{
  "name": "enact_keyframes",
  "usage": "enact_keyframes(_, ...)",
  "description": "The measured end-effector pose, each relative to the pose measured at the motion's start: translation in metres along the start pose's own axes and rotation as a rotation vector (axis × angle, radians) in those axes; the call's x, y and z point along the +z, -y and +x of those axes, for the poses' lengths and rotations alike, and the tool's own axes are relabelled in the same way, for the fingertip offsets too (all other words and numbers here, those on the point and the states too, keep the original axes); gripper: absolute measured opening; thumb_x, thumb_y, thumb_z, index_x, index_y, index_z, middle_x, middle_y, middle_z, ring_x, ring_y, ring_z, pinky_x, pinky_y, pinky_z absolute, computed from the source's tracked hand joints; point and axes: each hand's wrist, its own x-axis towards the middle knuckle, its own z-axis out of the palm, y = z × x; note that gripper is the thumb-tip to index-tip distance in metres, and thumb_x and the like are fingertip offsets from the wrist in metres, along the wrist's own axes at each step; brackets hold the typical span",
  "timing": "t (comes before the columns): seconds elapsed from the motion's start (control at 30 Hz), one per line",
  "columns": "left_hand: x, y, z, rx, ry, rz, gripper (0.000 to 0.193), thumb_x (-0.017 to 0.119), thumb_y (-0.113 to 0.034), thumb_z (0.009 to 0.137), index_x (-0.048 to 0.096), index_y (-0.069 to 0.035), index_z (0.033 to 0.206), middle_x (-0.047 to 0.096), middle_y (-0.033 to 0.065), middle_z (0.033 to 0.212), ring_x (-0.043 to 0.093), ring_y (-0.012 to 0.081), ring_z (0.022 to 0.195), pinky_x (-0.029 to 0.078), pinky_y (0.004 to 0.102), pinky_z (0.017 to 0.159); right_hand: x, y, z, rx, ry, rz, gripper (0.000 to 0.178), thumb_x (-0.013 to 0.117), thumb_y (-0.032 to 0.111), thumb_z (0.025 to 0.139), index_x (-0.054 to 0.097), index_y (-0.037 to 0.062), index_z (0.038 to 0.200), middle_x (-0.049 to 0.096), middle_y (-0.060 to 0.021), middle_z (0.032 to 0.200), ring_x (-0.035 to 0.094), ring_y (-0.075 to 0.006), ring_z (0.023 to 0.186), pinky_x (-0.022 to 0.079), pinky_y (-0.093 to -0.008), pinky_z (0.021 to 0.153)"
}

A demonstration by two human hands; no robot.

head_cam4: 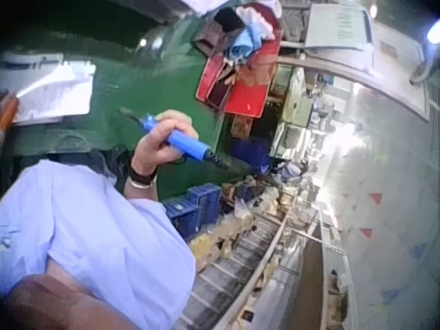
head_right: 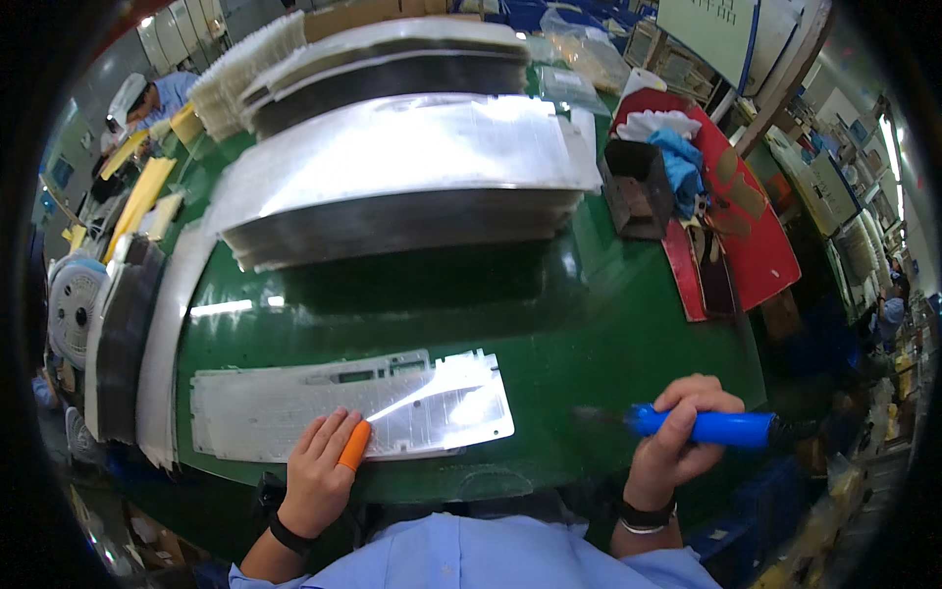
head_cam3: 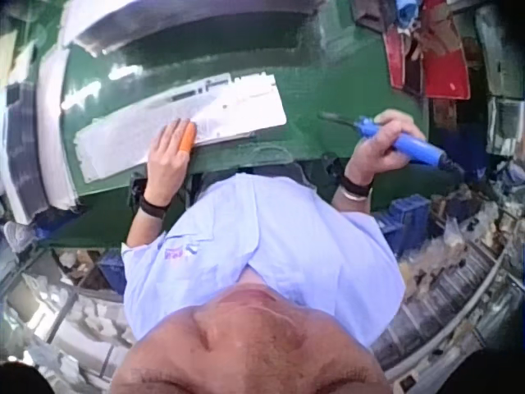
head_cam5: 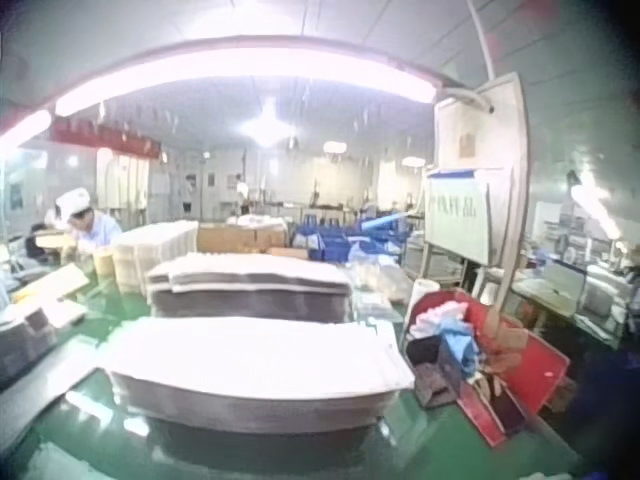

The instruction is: Soldering and assembling electronic components onto circuit boards at a factory workstation.

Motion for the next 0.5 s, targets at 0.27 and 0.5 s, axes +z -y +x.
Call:
enact_keyframes(0.27, 0.016, -0.008, -0.009, 0.018, -0.025, 0.063, 0.028, 0.059, -0.012, 0.077, 0.064, -0.001, 0.102, 0.06, 0.0135, 0.112, 0.057, 0.0291, 0.106, 0.043, 0.0457, 0.091, 0.043, 0.019, 0.004, -0.053, 0.115, 0.055, 0.019, 0.047, 0.021, 0.091, 0.038, 0.0077, 0.082, 0.043, -0.0049, 0.067, 0.037, -0.0114, 0.062, 0.03, -0.0261, 0.058)
enact_keyframes(0.5, 0.013, -0.005, -0.017, -0.057, 0.045, -0.092, 0.053, 0.056, -0.047, 0.08, 0.063, 0.001, 0.103, 0.055, 0.0123, 0.12, 0.049, 0.0316, 0.115, 0.034, 0.0562, 0.096, 0.064, 0.02, 0.002, -0.016, 0.208, 0.062, 0.023, 0.053, 0.025, 0.091, 0.039, 0.0058, 0.089, 0.05, -0.0091, 0.068, 0.044, -0.0127, 0.058, 0.036, -0.0242, 0.053)
